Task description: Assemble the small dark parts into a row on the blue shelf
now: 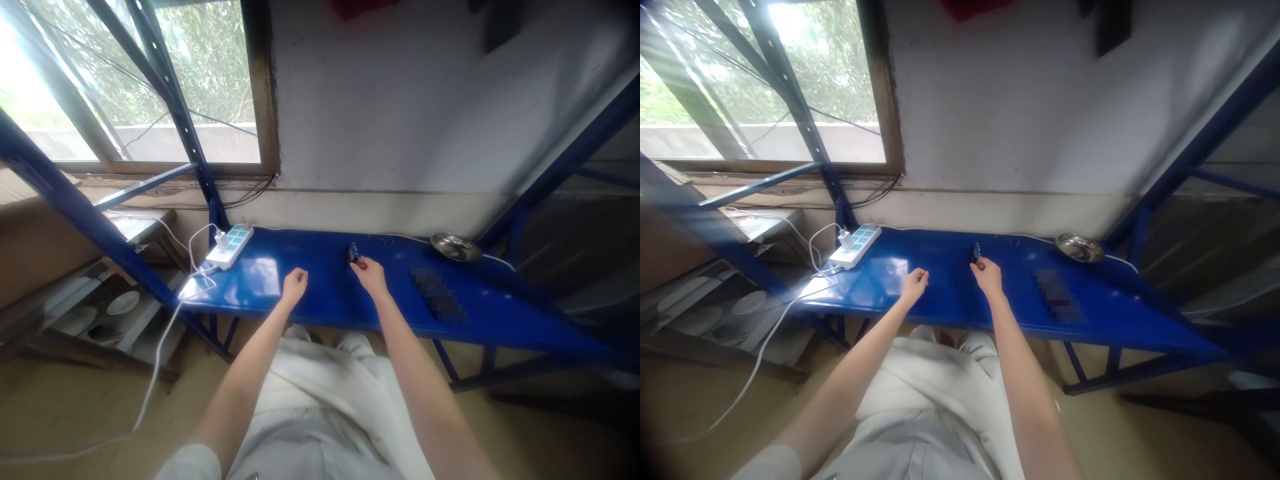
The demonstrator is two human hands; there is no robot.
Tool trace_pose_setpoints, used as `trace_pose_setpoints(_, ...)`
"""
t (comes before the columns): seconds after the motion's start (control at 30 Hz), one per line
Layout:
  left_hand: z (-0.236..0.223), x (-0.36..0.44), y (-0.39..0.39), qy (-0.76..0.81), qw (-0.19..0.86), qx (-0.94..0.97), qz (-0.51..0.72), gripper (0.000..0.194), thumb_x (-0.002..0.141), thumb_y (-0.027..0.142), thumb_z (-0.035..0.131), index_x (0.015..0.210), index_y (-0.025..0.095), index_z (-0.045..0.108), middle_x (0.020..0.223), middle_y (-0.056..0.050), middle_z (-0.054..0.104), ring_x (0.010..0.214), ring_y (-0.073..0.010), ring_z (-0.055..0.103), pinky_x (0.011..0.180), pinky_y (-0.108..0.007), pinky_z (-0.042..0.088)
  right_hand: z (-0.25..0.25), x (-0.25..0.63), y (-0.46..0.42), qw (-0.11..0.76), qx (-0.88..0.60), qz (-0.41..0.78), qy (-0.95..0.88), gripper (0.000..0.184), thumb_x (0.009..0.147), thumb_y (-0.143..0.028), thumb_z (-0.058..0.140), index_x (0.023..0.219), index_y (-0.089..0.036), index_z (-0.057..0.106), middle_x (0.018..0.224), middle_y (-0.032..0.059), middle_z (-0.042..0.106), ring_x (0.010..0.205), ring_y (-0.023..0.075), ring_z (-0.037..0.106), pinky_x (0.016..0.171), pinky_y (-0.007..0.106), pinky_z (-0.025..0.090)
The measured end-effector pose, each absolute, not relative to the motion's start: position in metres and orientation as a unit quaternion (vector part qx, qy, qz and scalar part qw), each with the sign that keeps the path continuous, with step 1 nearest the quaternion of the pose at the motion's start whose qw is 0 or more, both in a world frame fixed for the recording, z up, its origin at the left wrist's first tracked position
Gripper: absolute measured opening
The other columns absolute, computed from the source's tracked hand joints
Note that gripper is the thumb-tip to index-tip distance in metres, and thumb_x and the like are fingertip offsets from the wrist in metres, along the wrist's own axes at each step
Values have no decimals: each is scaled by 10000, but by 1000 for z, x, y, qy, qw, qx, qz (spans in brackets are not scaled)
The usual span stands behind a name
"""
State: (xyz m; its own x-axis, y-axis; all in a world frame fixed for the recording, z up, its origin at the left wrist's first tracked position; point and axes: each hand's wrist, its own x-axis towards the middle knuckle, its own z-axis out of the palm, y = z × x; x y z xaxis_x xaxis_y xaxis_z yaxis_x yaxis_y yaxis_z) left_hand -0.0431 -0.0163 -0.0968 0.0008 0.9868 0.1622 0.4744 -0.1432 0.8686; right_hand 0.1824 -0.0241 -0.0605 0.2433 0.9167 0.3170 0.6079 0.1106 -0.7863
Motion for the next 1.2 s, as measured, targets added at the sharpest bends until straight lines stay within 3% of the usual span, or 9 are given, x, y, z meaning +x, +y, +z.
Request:
trace_pose_setpoints(0.43,-102,-47,-21,563,317,632,428,231,828,349,418,702,177,506,581,20,547,500,-88,492,518,-203,380,-93,170,-13,385,-683,191,-591,241,764,-383,516,762,-155,594,783,96,640,665,187,581,578,304,459)
trace_pose_setpoints(0.7,-106,-47,-19,567,308,628,435,224,815,343,426,692,178,516,565,28,540,494,-84,491,524,-200,379,-92,165,-11,318,-724,175,-586,212,807,-319,493,858,-153,614,833,79,658,693,175,604,577,264,461)
trace_pose_setpoints(1.0,-106,-48,-19,562,314,629,435,236,814,357,432,688,179,522,555,29,539,486,-85,491,512,-197,375,-93,175,-5,286,-728,227,-580,223,814,-219,484,970,-130,616,979,124,653,836,202,617,668,269,476)
trace_pose_setpoints(1.2,-107,-47,-19,562,309,632,435,236,815,350,433,681,178,524,551,31,536,481,-82,485,504,-194,371,-95,188,-5,283,-760,203,-548,216,803,-240,503,929,-119,631,893,119,664,773,200,618,628,265,462)
